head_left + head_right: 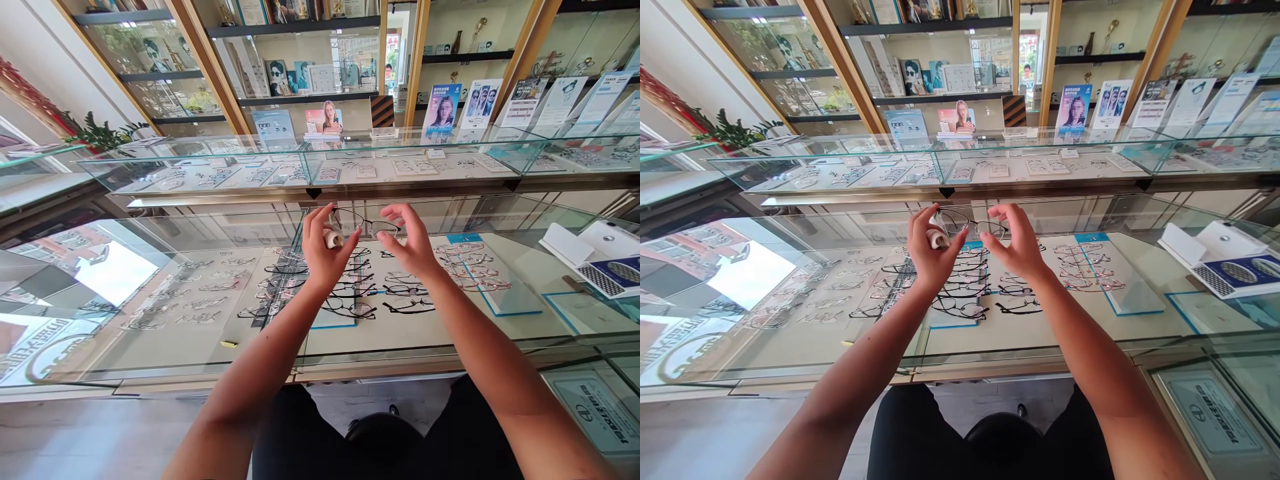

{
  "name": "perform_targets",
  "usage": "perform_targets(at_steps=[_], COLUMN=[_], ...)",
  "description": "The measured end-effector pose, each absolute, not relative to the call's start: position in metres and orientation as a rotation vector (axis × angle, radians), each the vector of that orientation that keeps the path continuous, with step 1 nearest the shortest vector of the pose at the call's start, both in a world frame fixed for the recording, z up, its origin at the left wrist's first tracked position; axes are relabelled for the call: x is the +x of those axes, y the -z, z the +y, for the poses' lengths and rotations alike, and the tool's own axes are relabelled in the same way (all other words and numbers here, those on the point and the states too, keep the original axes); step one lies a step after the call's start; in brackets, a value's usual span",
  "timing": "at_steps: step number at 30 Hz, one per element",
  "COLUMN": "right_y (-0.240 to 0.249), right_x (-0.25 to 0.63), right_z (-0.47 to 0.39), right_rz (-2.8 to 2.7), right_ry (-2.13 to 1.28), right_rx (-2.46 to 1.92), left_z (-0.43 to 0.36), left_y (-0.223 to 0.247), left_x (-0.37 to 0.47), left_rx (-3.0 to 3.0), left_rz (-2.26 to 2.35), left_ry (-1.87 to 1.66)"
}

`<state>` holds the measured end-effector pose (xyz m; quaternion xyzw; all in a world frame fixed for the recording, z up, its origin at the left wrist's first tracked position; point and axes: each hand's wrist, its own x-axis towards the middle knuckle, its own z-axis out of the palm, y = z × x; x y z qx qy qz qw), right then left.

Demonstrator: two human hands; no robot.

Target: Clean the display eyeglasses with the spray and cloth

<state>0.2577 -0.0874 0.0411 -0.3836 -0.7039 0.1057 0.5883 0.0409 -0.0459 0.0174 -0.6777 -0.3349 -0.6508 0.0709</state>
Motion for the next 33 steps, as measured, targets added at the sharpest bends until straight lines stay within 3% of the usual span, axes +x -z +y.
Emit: perform_targets(at_steps=[5,17,28,33], right_y=[-0.032,-0.031,-0.138,-0.164], right_x=[0.251,0.249,0.257,0.256], right_z=[-0.085,-0.085,-0.102,-0.113], right_rz=[-1.607,-1.52,-1.47,-1.472], right_ry=[0.163,0.438,0.528,0.476], right_rx=[-0.916,-0.857,-0.779,-0.749], left_z=[-0.043,-0.051,-0.056,-0.064], left_y=[-0.02,-0.026,-0.128,-0.151], left_x=[0.04,0.046,0.055,0.054], left_rx=[-1.904,-1.848,-1.664,-1.564], left_rz=[-1.156,-1.148,-0.787,-0.772], left_ry=[2.136,2.26,2.19,2.151])
